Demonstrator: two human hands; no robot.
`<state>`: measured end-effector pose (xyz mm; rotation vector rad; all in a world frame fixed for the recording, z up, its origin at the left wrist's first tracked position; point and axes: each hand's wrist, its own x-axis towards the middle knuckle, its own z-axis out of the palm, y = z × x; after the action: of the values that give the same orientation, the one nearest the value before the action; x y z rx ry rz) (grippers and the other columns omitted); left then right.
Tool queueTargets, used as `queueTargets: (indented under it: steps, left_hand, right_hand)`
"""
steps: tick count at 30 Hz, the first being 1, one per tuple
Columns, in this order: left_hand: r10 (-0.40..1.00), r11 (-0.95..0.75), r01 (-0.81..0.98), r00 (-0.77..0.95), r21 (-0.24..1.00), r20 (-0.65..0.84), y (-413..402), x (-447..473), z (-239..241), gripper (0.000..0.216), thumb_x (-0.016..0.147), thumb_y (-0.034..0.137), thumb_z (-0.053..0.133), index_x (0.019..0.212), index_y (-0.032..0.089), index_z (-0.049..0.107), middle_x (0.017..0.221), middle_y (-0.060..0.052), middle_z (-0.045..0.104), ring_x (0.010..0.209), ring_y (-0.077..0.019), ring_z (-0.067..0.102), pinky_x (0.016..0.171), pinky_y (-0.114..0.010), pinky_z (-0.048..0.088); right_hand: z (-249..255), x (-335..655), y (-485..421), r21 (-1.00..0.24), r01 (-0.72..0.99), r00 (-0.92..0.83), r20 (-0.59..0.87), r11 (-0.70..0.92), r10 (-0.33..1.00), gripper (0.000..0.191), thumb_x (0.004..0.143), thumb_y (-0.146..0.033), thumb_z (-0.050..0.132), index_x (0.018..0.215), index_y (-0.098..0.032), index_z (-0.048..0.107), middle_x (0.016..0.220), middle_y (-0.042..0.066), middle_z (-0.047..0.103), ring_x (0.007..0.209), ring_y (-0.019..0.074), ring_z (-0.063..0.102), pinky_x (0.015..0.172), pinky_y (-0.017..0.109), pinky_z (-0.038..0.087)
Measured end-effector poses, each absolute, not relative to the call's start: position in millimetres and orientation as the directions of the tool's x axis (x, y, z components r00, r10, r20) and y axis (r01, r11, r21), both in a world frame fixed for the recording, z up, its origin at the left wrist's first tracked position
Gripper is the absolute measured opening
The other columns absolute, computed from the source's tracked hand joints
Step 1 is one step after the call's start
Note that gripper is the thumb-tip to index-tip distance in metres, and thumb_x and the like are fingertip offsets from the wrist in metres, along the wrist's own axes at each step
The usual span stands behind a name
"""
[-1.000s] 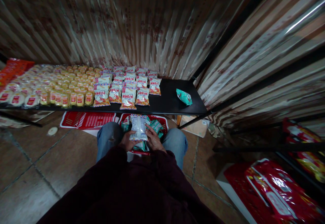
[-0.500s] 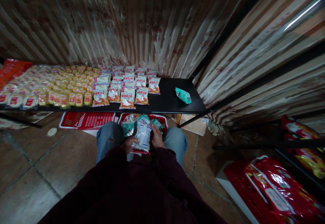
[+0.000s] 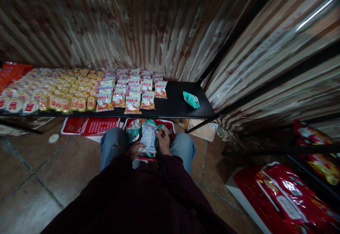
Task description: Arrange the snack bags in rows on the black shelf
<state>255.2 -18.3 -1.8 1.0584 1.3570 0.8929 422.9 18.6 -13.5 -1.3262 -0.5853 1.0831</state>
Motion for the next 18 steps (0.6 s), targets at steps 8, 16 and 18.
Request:
queueTargets:
  steps: [8, 16, 18]
  left_hand:
    - [0.763, 0.636, -0.376, 0.439, 0.674, -0.475, -17.2, 252.7, 8.7, 0.051, 0.078, 0.035, 0.061, 0.127, 0.022, 0.055, 0.115, -0.009, 0.066, 0.1, -0.0219, 0.064, 0.078, -0.033, 0.053]
    - [0.78, 0.618, -0.378, 0.403, 0.689, -0.478, -15.0, 249.0, 8.1, 0.05, 0.078, 0.029, 0.064, 0.127, 0.026, 0.058, 0.147, -0.006, 0.044, 0.13, -0.0264, 0.045, 0.101, -0.038, 0.038]
    - [0.803, 0.585, -0.382, 0.395, 0.715, -0.446, -15.3, 249.1, 9.5, 0.048, 0.078, 0.027, 0.063, 0.126, 0.028, 0.06, 0.148, -0.003, 0.044, 0.14, -0.0254, 0.032, 0.111, -0.041, 0.026]
  right_hand:
    - [-5.9, 415.5, 3.9, -0.993, -0.021, 0.204, -0.12, -0.118, 0.972, 0.04, 0.068, -0.045, 0.072, 0.101, -0.022, 0.071, 0.106, 0.005, 0.069, 0.101, 0.0229, 0.06, 0.086, 0.034, 0.049]
    - [18.1, 417.9, -0.1, -0.962, -0.164, 0.042, -0.228, -0.218, 0.973, 0.054, 0.076, -0.059, 0.062, 0.118, -0.024, 0.064, 0.119, 0.005, 0.067, 0.11, 0.0252, 0.06, 0.095, 0.038, 0.047]
    - [20.7, 416.0, -2.0, -0.945, -0.213, -0.031, -0.246, -0.247, 0.969, 0.058, 0.075, -0.058, 0.063, 0.122, -0.025, 0.06, 0.117, 0.006, 0.068, 0.106, 0.0252, 0.063, 0.089, 0.038, 0.05]
